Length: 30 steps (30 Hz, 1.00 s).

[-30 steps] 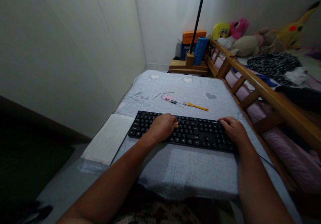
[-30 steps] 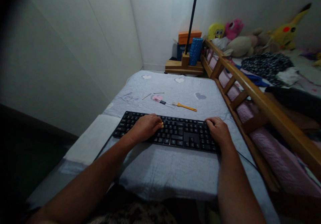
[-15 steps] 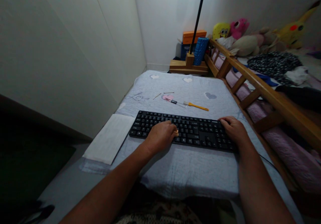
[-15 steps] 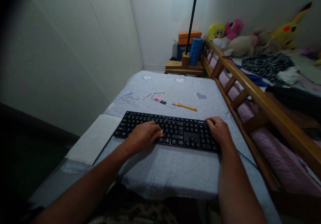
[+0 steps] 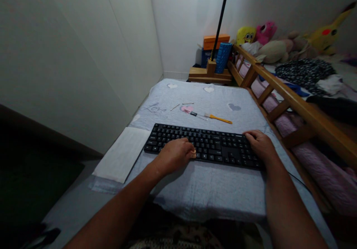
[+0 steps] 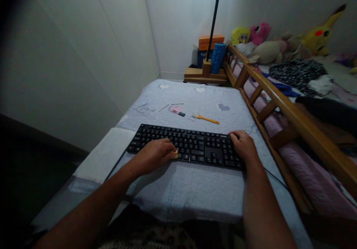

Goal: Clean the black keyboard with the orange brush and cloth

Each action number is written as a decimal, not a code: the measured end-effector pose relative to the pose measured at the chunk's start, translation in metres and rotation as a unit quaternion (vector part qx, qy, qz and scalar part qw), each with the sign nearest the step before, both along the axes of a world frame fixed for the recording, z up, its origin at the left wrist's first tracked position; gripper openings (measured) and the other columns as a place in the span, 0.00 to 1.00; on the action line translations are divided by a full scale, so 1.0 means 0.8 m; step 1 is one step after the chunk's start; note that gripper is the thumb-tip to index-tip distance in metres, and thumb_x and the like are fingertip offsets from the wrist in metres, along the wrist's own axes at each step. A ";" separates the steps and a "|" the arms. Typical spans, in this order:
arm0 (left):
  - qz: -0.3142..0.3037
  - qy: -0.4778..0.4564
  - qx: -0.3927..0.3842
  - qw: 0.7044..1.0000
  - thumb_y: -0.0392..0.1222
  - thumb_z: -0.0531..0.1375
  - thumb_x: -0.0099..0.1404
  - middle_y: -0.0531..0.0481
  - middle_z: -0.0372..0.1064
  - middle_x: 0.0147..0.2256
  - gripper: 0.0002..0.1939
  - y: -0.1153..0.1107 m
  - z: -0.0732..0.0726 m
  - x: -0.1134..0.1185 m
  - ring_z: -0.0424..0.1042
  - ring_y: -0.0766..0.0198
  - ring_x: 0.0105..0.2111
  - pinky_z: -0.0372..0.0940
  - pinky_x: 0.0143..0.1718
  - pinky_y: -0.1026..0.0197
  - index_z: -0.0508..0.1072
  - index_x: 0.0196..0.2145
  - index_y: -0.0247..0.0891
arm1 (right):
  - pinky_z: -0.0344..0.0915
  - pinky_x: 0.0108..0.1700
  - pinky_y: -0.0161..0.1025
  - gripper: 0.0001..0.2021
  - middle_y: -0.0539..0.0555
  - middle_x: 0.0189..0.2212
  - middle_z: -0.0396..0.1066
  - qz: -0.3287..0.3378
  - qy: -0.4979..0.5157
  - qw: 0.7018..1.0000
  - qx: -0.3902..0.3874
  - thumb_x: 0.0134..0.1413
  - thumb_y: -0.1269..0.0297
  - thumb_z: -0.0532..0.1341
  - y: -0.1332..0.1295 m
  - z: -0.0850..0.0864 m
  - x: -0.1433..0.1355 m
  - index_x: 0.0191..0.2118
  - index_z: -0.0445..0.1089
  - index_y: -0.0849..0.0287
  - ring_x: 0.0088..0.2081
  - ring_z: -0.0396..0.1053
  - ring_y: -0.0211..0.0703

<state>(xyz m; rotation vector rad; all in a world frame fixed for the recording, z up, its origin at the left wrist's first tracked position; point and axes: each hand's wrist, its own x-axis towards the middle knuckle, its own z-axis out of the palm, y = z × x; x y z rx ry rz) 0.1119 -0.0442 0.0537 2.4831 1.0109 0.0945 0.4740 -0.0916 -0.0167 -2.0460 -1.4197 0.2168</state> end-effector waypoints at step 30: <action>0.080 0.003 0.045 0.996 0.45 0.56 0.71 0.44 0.76 0.41 0.13 0.032 -0.013 0.020 0.75 0.58 0.41 0.65 0.44 0.59 0.79 0.41 0.38 | 0.65 0.52 0.46 0.16 0.58 0.38 0.78 0.001 -0.003 1.000 0.002 0.54 0.56 0.54 0.000 -0.004 0.002 0.32 0.77 0.57 0.44 0.73 0.51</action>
